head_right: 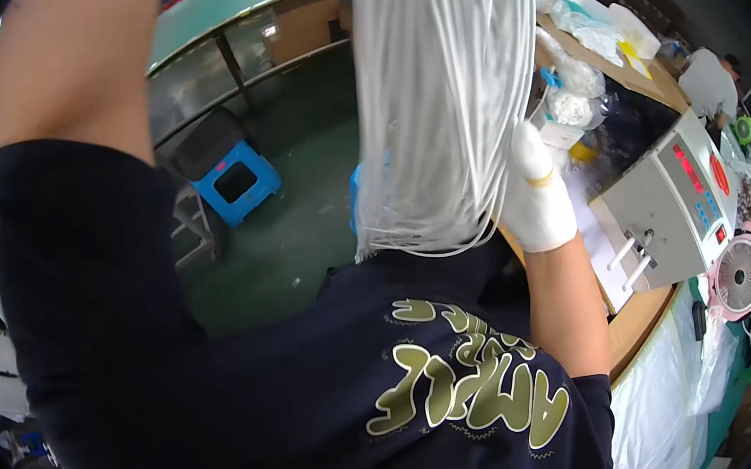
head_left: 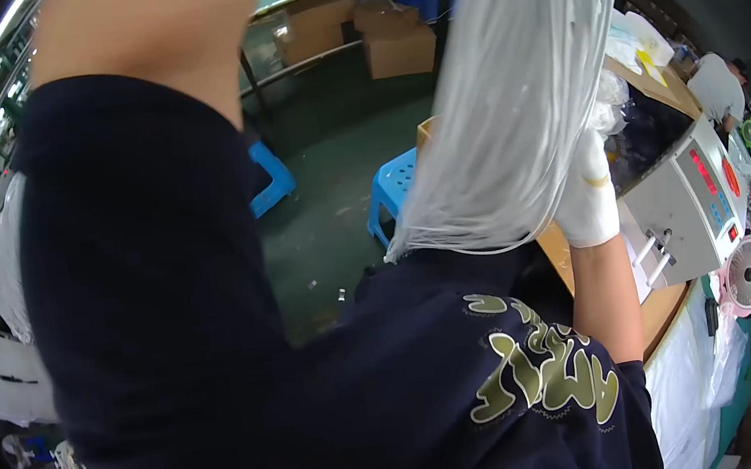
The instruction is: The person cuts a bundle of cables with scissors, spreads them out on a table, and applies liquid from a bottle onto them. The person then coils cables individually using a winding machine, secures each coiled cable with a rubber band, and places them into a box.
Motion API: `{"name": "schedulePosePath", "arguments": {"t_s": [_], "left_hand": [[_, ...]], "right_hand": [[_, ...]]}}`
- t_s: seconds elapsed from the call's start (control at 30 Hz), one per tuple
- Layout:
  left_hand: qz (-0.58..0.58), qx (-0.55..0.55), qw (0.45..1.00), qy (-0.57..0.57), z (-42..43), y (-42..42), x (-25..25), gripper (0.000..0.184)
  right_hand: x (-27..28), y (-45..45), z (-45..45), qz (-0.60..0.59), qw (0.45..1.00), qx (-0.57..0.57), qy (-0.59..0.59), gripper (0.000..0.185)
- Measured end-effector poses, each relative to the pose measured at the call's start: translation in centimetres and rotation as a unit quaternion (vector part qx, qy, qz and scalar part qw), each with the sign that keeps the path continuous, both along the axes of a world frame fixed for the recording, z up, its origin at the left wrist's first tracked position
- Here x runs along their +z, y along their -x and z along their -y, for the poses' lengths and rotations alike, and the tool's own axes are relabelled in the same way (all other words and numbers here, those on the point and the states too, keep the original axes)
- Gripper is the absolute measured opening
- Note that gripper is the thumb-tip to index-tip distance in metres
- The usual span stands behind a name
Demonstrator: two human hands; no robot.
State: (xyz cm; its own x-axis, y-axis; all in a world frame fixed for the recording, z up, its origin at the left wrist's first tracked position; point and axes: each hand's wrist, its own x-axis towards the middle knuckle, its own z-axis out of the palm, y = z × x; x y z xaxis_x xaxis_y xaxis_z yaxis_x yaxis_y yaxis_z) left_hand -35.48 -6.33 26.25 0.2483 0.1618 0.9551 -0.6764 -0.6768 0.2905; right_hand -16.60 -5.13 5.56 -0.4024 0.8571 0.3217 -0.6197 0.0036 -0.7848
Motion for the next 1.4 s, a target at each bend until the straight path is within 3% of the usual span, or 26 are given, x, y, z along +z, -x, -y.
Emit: {"name": "schedulePosePath", "arguments": {"t_s": [0.03,0.2,0.3,0.33,0.43,0.5,0.57,0.63,0.73,0.87,0.93,0.97,1.0,1.07,1.1,1.17,1.23,1.3,1.33,1.37,1.4], "left_hand": [[-0.010,-0.012,1.000,-0.021,1.4,-0.1,-1.4,0.016],[-0.036,-0.043,0.996,-0.071,6.0,0.6,-6.9,0.018],[-0.036,-0.042,0.995,-0.077,7.1,1.0,-7.8,0.019],[-0.037,-0.041,0.995,-0.079,7.4,1.0,-8.0,0.020],[-0.033,-0.020,0.995,-0.088,7.7,1.2,-8.0,0.021],[-0.029,-0.011,0.995,-0.093,7.9,1.3,-8.1,0.022],[-0.024,-0.004,0.995,-0.096,7.9,1.4,-8.3,0.023],[-0.020,0.004,0.994,-0.103,8.2,1.3,-8.2,0.024],[-0.014,0.033,0.993,-0.108,8.2,1.2,-7.8,0.025],[0.006,0.087,0.990,-0.113,8.2,1.5,-7.4,0.027],[0.014,0.101,0.988,-0.115,8.0,1.3,-7.0,0.028],[0.020,0.099,0.988,-0.115,7.9,1.0,-6.9,0.028],[0.026,0.096,0.989,-0.113,7.7,0.7,-6.8,0.029],[0.034,0.081,0.990,-0.112,7.6,0.2,-6.5,0.030],[0.040,0.073,0.990,-0.113,7.5,0.0,-6.3,0.030],[0.047,0.059,0.992,-0.105,7.3,-0.3,-5.9,0.031],[0.053,0.051,0.992,-0.106,7.1,-0.8,-5.3,0.032],[0.059,0.047,0.991,-0.107,7.0,-1.2,-4.6,0.033],[0.063,0.051,0.991,-0.110,6.7,-1.3,-4.1,0.033],[0.068,0.059,0.990,-0.111,6.5,-1.5,-3.4,0.034],[0.073,0.055,0.990,-0.104,6.4,-1.6,-2.8,0.034]], "right_hand": [[-0.5,-1.0,-0.1,0.035,0.998,0.030,-0.045,0.053],[-2.1,0.8,0.0,0.302,0.949,-0.024,-0.084,0.095],[-2.5,4.1,-0.5,0.526,0.825,-0.138,-0.154,0.066],[-1.8,4.5,-0.3,0.523,0.799,-0.204,-0.214,0.057],[-1.3,0.5,-2.4,0.338,0.895,-0.247,-0.151,0.041],[-0.8,-3.2,-4.6,0.226,0.917,-0.316,-0.090,0.034],[-1.6,-3.3,-6.3,0.122,0.957,-0.265,-0.006,0.030],[-4.3,0.8,-4.9,0.194,0.958,-0.209,0.006,0.029],[-4.8,2.2,-1.6,0.285,0.943,-0.172,-0.008,0.027],[-2.3,-5.4,-0.1,0.359,0.910,-0.207,0.013,0.025],[-1.5,-6.7,2.2,0.410,0.893,-0.183,-0.033,0.024],[-2.1,-6.4,3.6,0.404,0.874,-0.210,-0.167,0.038],[-1.1,-6.6,4.7,0.406,0.889,-0.179,-0.114,0.038],[-1.5,-10.8,3.2,0.609,0.756,-0.239,-0.026,0.040],[-1.8,-12.6,3.8,0.549,0.772,-0.305,-0.096,0.042],[1.7,-13.1,5.9,0.522,0.620,-0.530,-0.249,0.041],[7.9,-11.3,10.6,0.304,0.698,-0.626,-0.171,0.041],[7.3,-11.3,13.0,0.151,0.805,-0.414,-0.397,0.039],[9.6,-9.2,12.5,0.181,0.835,-0.237,-0.462,0.044],[12.0,-7.0,12.0,0.220,0.844,-0.051,-0.486,0.056],[11.7,-4.6,12.9,0.277,0.882,0.046,-0.379,0.074]]}}
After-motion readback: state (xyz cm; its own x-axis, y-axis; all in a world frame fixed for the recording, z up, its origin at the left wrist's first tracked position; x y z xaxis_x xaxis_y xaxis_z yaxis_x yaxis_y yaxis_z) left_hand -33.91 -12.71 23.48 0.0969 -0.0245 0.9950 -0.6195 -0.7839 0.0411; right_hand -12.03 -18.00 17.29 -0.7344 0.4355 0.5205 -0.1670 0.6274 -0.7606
